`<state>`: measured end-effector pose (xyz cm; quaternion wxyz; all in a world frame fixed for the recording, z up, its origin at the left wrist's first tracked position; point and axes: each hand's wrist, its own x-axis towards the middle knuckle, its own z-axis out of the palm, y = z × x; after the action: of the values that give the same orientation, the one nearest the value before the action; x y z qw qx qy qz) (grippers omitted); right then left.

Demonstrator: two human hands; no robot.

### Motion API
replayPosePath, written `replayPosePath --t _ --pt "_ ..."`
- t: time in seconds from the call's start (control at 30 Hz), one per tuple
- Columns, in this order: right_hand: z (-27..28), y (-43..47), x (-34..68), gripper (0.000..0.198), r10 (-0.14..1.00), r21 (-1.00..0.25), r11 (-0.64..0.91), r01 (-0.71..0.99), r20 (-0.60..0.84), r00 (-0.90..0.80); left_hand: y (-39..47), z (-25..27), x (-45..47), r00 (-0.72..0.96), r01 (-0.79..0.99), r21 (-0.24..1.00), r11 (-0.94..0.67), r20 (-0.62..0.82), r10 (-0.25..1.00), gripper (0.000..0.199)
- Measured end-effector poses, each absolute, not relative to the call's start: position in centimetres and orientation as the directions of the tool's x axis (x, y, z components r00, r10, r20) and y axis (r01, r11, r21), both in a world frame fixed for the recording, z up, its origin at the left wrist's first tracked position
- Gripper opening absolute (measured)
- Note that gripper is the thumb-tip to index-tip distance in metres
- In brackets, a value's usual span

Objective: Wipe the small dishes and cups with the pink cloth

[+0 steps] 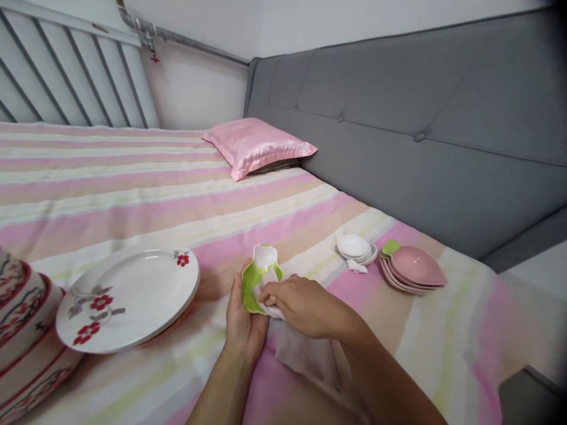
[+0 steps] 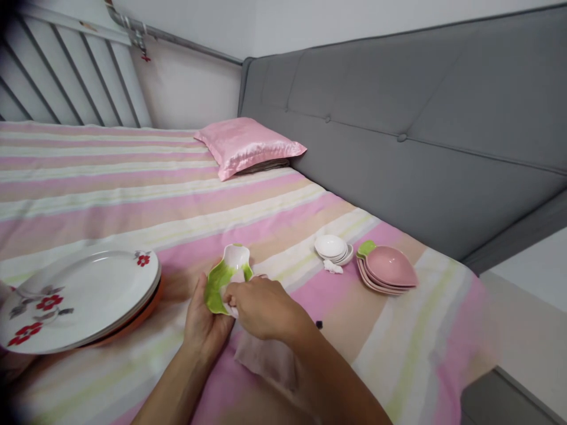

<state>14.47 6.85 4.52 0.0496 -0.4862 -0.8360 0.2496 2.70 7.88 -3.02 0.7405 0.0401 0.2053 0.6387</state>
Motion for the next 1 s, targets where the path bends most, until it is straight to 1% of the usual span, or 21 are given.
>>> replayPosePath --t 0.07,0.17,0.23,0.33,0.43,0.53,0.6,0.67,0.73,0.8,0.9,0.97,1.0 --pt "4.1 6.9 14.2 0.031 0.87 -0.448 0.385 0.807 -0.115 -0.48 8.0 -3.0 2.6 0.084 -0.936 0.307 0.17 -0.273 0.958 0.036" --pt "3.4 7.2 13.9 0.031 0.906 -0.481 0.364 0.797 -0.018 -0.424 8.0 -3.0 2.6 0.057 -0.947 0.287 0.146 -0.297 0.953 0.036" --pt "3.0 7.6 13.8 0.034 0.931 -0.508 0.324 0.798 0.02 -0.365 8.0 -2.9 2.6 0.044 -0.95 0.28 0.134 -0.305 0.951 0.036" --pt "2.9 8.3 14.0 0.042 0.964 -0.535 0.26 0.804 0.094 -0.249 8.0 -2.8 2.7 0.039 -0.953 0.273 0.129 -0.314 0.949 0.035" --pt "3.4 9.0 14.8 0.047 0.971 -0.53 0.209 0.822 0.212 -0.11 8.0 -2.7 2.7 0.028 -0.951 0.283 0.123 -0.32 0.947 0.034" --pt "3.8 9.8 16.3 0.047 0.945 -0.519 0.137 0.844 0.325 0.047 8.0 -2.6 2.6 0.026 -0.946 0.299 0.129 -0.327 0.945 0.034" --pt "3.7 10.4 17.4 0.046 0.893 -0.548 0.102 0.83 0.418 0.166 7.9 -2.6 2.6 0.029 -0.946 0.296 0.135 -0.336 0.941 0.034" --pt "3.4 11.0 18.4 0.047 0.828 -0.614 0.11 0.782 0.492 0.27 7.8 -2.5 2.6 0.036 -0.95 0.282 0.136 -0.333 0.942 0.035" --pt "2.8 11.5 18.8 0.048 0.799 -0.717 0.165 0.678 0.5 0.335 7.7 -2.4 2.5 0.047 -0.953 0.27 0.137 -0.315 0.948 0.035" --pt "2.3 11.8 18.3 0.048 0.807 -0.802 0.241 0.546 0.478 0.346 7.6 -2.1 2.4 0.037 -0.955 0.271 0.123 -0.302 0.953 0.035" --pt "2.0 11.3 16.4 0.051 0.847 -0.858 0.345 0.38 0.46 0.268 7.7 -1.9 2.3 0.004 -0.957 0.276 0.09 -0.298 0.955 0.035" --pt "2.1 10.5 14.8 0.055 0.889 -0.872 0.393 0.293 0.442 0.122 7.8 -1.9 2.2 -0.001 -0.96 0.269 0.083 -0.3 0.954 0.035" --pt "2.2 10.1 14.2 0.057 0.902 -0.87 0.417 0.263 0.432 -0.001 7.9 -2.0 2.2 0.003 -0.961 0.264 0.086 -0.3 0.954 0.035"
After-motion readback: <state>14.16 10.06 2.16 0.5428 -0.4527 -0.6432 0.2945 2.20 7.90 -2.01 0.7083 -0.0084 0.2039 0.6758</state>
